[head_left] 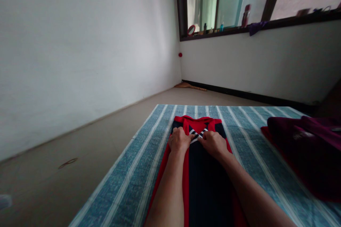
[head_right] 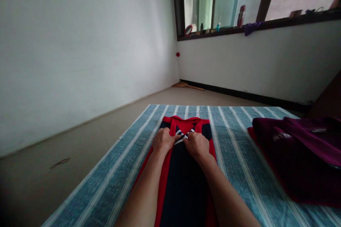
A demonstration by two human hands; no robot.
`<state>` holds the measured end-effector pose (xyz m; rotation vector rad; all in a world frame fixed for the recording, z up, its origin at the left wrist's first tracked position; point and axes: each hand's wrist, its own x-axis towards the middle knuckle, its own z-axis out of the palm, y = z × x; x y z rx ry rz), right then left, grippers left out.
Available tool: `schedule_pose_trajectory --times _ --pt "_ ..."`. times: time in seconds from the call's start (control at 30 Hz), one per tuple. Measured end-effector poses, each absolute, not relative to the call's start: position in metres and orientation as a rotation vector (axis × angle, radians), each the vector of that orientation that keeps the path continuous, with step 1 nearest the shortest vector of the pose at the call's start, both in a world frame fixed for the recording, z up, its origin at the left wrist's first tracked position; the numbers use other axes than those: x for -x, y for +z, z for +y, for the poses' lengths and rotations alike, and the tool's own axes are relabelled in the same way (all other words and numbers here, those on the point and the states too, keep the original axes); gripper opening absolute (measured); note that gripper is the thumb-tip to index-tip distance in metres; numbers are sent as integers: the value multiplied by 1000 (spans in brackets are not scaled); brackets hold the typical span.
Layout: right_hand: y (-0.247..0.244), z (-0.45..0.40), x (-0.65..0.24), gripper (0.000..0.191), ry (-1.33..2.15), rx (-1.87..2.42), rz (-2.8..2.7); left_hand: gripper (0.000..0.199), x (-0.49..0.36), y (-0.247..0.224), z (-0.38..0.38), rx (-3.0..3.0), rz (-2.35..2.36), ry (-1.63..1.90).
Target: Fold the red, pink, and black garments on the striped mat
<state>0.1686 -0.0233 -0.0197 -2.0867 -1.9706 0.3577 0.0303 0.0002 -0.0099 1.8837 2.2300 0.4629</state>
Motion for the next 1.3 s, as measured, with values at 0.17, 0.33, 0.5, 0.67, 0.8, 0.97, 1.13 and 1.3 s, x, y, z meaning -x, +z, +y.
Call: schedule_pose_trajectory --times 0.17,0.33,0.5,0.67,0.8,0.97,1.13,1.3 --pt "-20 -23 -169 27 350 2075 -1969 53 -31 -9 -1 -1882 2238 465" --pt "-20 -23 -169 27 352 2074 -1963 54 -31 -9 -1 -1891 2230 470" --pt "-20 -22 -169 27 366 2079 -1964 56 -30 -11 1 -1909 2250 465" --pt "-18 -23 -170 27 378 2079 -1959 57 -30 -12 2 -1901 2264 471" --pt "-17 -23 -171 25 391 2079 -1970 57 -30 -12 2 -1889 2252 476" --pt "-15 -24 -171 24 384 2068 -1983 54 -29 -10 1 -1896 2239 484" --pt "-13 -25 -171 22 383 2066 -1994 52 -29 -8 0 -1896 2227 478" --pt "-10 -24 -174 22 395 2099 -1996 53 -28 -8 -1 -1879 2217 488"
